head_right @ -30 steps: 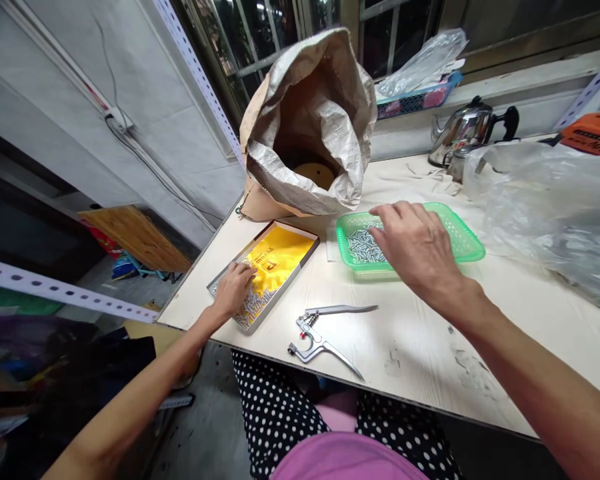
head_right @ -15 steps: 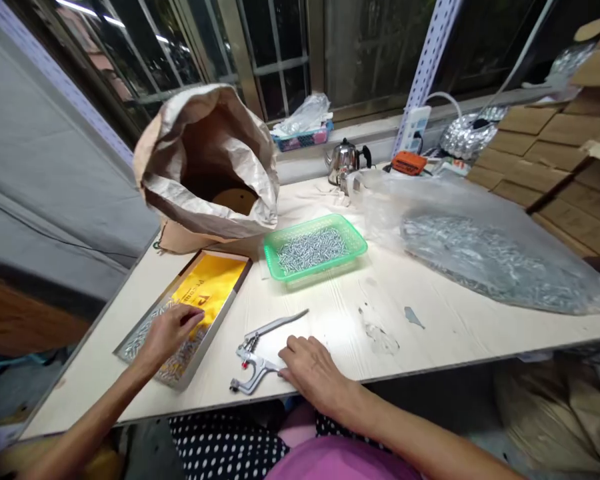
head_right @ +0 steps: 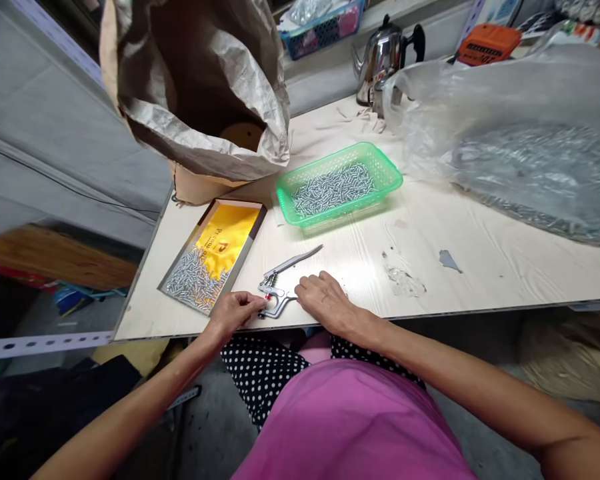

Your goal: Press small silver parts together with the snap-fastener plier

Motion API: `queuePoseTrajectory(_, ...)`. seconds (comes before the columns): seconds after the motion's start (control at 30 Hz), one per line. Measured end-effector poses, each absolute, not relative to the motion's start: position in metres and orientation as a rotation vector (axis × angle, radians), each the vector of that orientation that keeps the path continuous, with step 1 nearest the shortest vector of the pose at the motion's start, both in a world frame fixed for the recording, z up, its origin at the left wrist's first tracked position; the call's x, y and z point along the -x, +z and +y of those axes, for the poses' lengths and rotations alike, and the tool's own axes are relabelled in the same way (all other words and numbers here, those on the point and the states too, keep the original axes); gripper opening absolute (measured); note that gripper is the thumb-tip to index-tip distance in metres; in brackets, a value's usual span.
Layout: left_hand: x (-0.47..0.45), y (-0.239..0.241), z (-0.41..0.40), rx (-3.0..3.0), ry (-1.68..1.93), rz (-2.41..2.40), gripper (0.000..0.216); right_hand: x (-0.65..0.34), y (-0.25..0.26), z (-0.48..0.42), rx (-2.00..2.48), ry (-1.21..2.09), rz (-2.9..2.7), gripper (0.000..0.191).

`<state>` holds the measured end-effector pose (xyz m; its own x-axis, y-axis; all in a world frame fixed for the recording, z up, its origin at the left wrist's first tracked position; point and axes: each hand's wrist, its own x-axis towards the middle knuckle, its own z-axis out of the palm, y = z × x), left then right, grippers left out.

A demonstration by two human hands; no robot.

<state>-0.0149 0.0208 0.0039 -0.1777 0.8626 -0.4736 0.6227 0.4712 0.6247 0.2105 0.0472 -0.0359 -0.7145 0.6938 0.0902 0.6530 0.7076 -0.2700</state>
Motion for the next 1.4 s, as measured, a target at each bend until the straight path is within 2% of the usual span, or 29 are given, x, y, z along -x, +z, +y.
queuePoseTrajectory(0.53,0.013,-0.002,0.036,-1.252,0.187,1.868,0.032,-0.216,-0.048,0.06,1.007,0.246,-2.689,0.019)
queuePoseTrajectory(0.83,0.004,-0.006,0.033,-0.913,0.32,1.756,0.04,-0.222,-0.043,0.061,0.963,0.204,-2.695,0.021)
queuePoseTrajectory(1.23,-0.006,-0.001,0.008,-0.755,0.47,1.763,0.031,-0.223,-0.048,0.056,0.839,0.028,-2.711,0.022)
queuePoseTrajectory(1.4,-0.003,-0.001,0.005,-0.57,0.558,1.716,0.039,-0.226,-0.054,0.056,0.741,-0.041,-2.633,0.023)
